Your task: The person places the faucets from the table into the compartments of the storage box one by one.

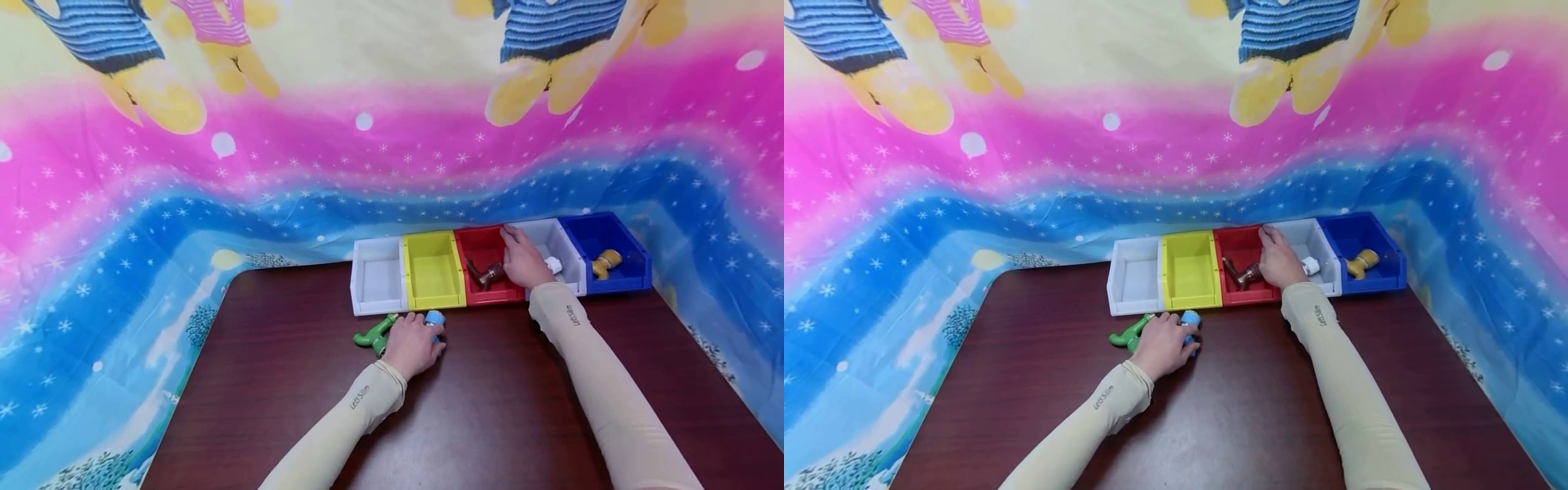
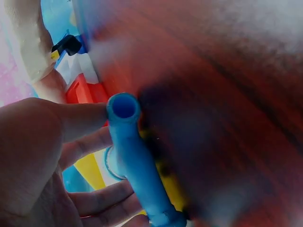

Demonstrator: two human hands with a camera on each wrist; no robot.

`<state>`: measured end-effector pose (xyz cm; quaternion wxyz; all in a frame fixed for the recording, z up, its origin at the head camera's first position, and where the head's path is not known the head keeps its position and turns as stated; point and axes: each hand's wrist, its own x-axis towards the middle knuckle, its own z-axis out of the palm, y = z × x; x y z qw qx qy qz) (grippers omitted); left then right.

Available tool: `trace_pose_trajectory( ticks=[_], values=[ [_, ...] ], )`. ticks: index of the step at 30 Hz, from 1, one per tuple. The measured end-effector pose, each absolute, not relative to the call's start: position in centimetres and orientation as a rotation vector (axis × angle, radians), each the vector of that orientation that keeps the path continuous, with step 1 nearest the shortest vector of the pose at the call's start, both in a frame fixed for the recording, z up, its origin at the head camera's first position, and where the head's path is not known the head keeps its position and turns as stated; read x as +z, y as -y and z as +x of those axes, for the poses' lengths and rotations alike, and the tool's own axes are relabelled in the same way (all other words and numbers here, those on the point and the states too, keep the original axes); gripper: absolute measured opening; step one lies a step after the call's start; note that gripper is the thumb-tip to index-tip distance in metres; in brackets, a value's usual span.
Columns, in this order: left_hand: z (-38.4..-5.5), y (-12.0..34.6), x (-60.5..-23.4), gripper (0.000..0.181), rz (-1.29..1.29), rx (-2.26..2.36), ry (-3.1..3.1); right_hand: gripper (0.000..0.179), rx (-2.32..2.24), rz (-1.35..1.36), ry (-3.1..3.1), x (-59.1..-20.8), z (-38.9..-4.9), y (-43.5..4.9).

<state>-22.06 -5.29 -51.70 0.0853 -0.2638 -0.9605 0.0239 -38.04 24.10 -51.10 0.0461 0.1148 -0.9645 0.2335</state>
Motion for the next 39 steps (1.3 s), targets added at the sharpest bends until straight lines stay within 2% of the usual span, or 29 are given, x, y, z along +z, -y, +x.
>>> trace_pose_trajectory(
  ticks=[17, 25, 39],
  values=[
    [-22.1, 4.8, -50.6, 0.030, -0.835, -0.035, 2.842, 0.058, 0.710, 0.345, 2.939, -51.6, -38.2, -24.2],
    [-23.8, 4.8, -48.5, 0.031, -0.814, -0.122, 2.719, 0.058, 0.705, 0.345, 2.934, -51.7, -38.3, -24.3],
    [-26.6, 4.9, -46.9, 0.025, -0.798, -0.127, 2.560, 0.059, 0.718, 0.331, 2.921, -51.6, -38.4, -24.1]
  ],
)
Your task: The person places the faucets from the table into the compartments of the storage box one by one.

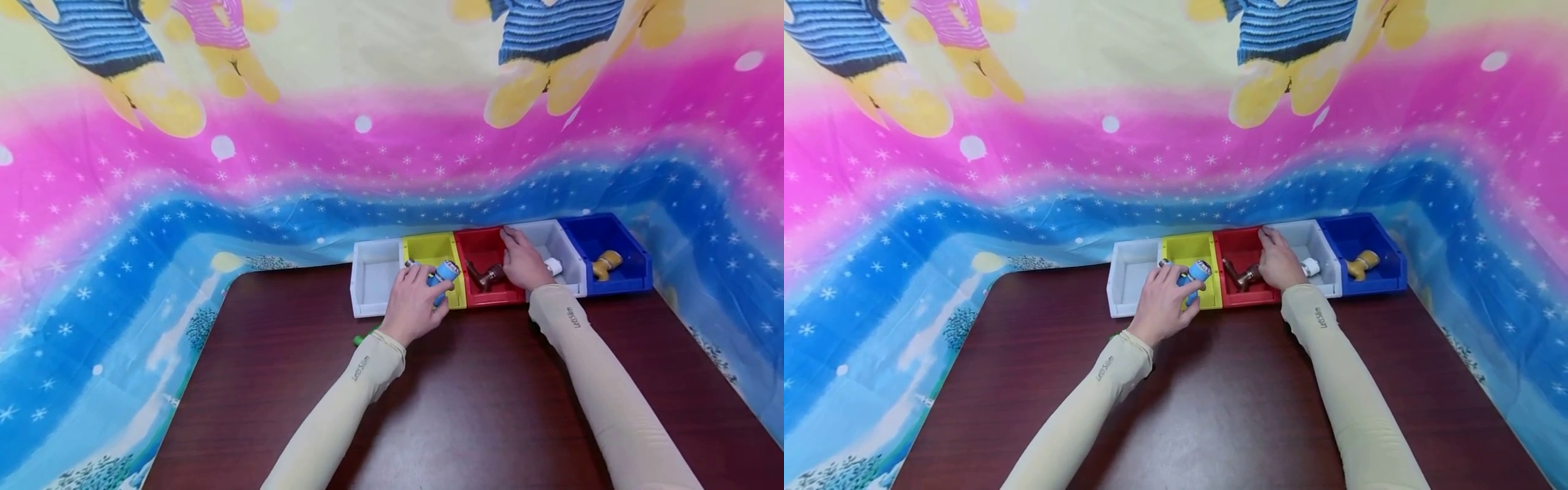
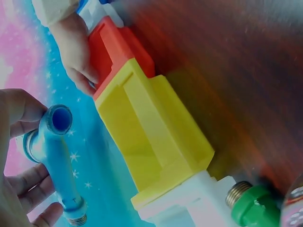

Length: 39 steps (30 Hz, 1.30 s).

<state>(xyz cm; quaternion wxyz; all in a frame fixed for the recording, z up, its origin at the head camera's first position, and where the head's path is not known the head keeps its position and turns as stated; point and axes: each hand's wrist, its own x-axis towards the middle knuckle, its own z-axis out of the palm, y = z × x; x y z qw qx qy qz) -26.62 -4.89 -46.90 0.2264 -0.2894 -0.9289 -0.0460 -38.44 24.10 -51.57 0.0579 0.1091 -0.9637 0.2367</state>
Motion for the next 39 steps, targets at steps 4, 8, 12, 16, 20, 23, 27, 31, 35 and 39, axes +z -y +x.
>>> trace_pose_trajectory(
  ticks=[4, 8, 12, 16, 20, 23, 27, 31, 35, 39],
  values=[
    [-27.4, 4.6, -46.6, 0.024, -0.799, -0.137, 2.560, 0.060, 0.724, 0.322, 2.927, -51.4, -38.4, -24.0],
    [-28.2, 4.1, -46.3, 0.023, -0.799, -0.140, 2.572, 0.060, 0.717, 0.318, 2.926, -51.3, -38.4, -24.1],
    [-29.1, 3.7, -46.4, 0.024, -0.801, -0.113, 2.608, 0.060, 0.721, 0.313, 2.919, -51.5, -38.5, -24.1],
    [-30.1, 3.4, -46.7, 0.024, -0.783, -0.094, 2.653, 0.060, 0.724, 0.306, 2.924, -51.7, -38.6, -24.2],
    [-30.9, 3.1, -47.3, 0.024, -0.751, -0.094, 2.685, 0.060, 0.714, 0.297, 2.921, -51.7, -38.5, -24.1],
    [-31.3, 3.0, -47.8, 0.024, -0.733, -0.094, 2.698, 0.059, 0.715, 0.307, 2.912, -51.6, -38.4, -24.1],
    [-31.7, 3.1, -48.1, 0.024, -0.715, -0.099, 2.724, 0.059, 0.731, 0.314, 2.905, -51.4, -38.3, -23.9],
    [-31.9, 3.4, -48.5, 0.023, -0.697, -0.109, 2.768, 0.059, 0.732, 0.309, 2.908, -51.3, -38.3, -23.9],
    [-32.1, 3.5, -48.9, 0.024, -0.700, -0.109, 2.792, 0.059, 0.728, 0.302, 2.914, -51.3, -38.3, -23.9],
    [-32.2, 3.4, -49.4, 0.024, -0.709, -0.112, 2.795, 0.059, 0.732, 0.299, 2.913, -51.4, -38.3, -23.9]
  ],
)
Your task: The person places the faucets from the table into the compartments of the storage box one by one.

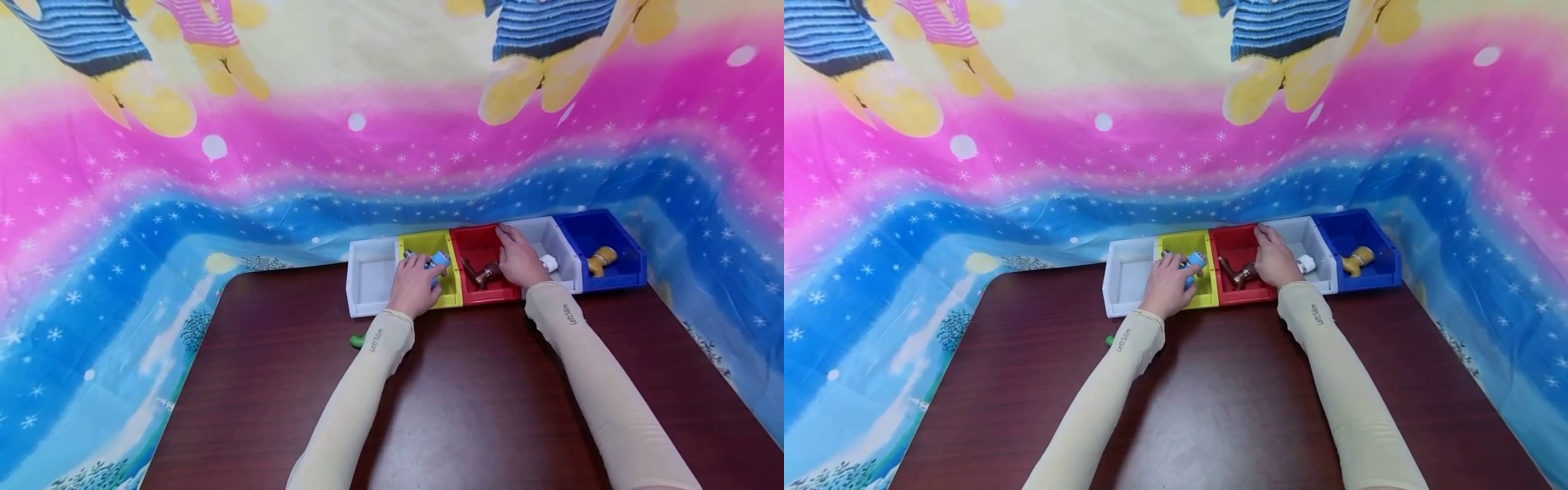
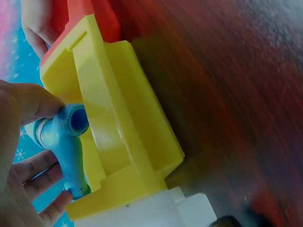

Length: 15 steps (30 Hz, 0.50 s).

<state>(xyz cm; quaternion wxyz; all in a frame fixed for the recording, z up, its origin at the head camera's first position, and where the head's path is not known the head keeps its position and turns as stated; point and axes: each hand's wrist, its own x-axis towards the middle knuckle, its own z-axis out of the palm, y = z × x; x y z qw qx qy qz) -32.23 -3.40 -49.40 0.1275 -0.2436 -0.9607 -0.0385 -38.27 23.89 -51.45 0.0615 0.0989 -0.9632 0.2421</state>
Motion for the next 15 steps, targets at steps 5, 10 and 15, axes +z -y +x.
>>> trace_pose_trajectory(
  ticks=[5, 10, 15],
  values=[
    [-32.24, 3.13, -49.50, 0.026, -0.705, -0.109, 2.807, 0.059, 0.735, 0.311, 2.913, -51.56, -38.32, -23.97],
    [-32.39, 3.15, -49.66, 0.027, -0.708, -0.108, 2.811, 0.059, 0.742, 0.297, 2.919, -51.46, -38.31, -23.92],
    [-32.50, 3.15, -50.09, 0.029, -0.714, -0.116, 2.837, 0.059, 0.745, 0.296, 2.912, -51.50, -38.34, -23.91]
  ],
)
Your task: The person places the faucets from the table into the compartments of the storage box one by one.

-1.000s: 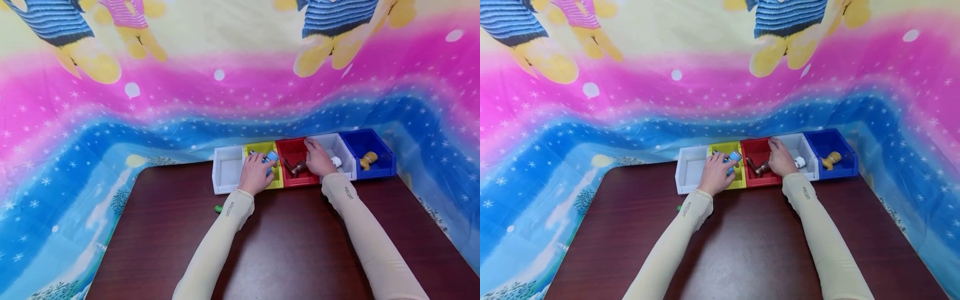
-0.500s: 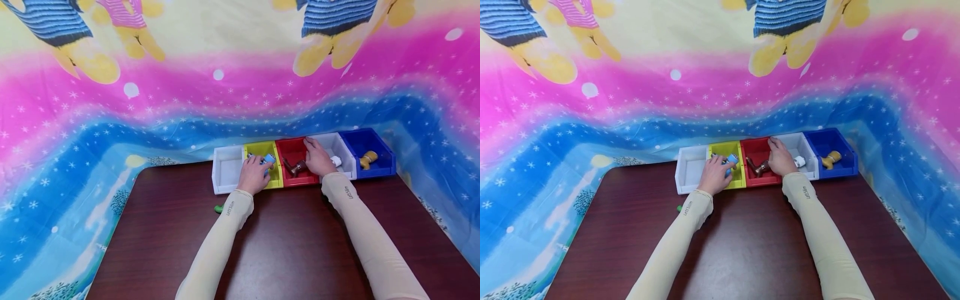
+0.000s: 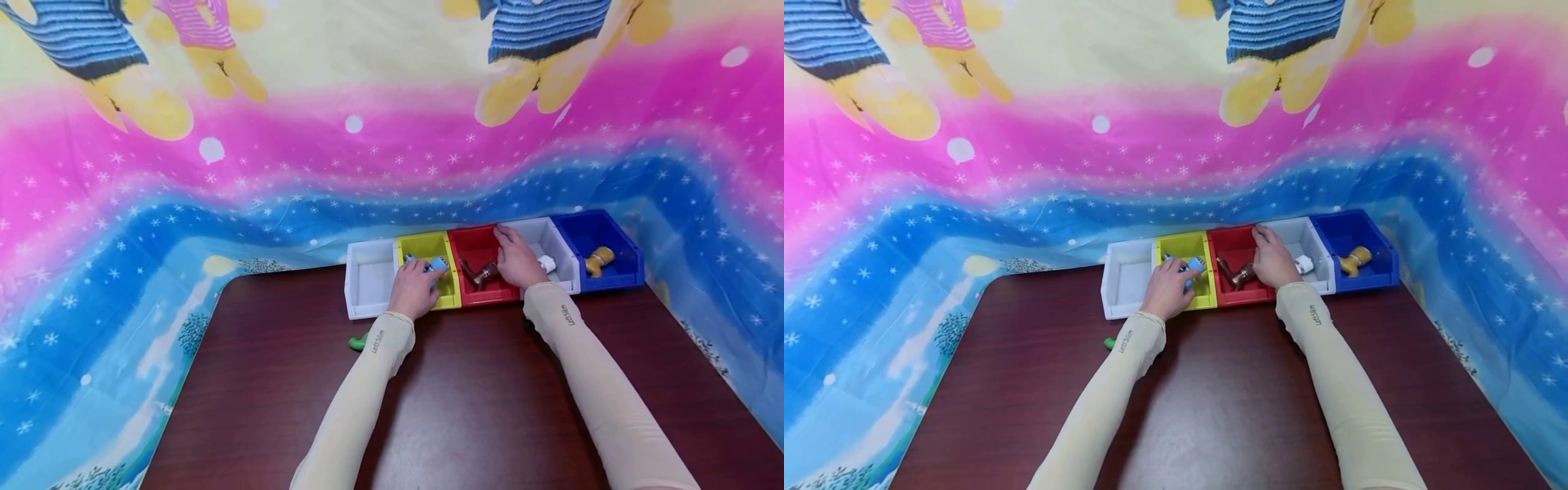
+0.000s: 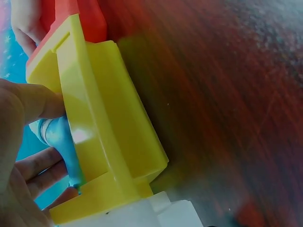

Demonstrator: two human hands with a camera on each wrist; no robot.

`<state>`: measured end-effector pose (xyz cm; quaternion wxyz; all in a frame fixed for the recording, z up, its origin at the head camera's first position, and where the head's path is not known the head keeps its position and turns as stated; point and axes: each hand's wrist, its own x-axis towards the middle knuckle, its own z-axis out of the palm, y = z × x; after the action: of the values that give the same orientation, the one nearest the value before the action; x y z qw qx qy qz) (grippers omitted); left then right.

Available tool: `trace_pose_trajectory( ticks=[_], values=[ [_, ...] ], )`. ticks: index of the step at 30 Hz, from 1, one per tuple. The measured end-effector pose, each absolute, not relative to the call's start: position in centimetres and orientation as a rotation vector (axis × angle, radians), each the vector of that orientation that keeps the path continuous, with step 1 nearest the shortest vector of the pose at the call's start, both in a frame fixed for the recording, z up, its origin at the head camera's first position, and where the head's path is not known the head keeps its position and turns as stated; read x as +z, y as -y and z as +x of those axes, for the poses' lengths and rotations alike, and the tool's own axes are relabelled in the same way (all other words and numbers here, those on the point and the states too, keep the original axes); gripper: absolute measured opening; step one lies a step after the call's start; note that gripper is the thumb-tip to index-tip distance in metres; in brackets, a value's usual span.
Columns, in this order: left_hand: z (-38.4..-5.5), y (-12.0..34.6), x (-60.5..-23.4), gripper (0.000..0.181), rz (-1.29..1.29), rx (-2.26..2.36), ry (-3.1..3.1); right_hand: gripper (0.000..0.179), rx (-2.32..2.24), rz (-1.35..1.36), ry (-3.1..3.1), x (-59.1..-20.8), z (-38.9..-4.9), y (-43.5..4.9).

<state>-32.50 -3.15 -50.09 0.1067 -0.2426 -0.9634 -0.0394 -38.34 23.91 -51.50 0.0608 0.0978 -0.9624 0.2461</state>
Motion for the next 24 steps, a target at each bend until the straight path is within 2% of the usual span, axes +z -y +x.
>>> trace_pose_trajectory(
  ticks=[24],
  values=[
    [-32.91, 3.11, -50.99, 0.024, -0.726, -0.123, 2.835, 0.057, 0.750, 0.311, 2.893, -51.54, -38.10, -23.93]
  ],
)
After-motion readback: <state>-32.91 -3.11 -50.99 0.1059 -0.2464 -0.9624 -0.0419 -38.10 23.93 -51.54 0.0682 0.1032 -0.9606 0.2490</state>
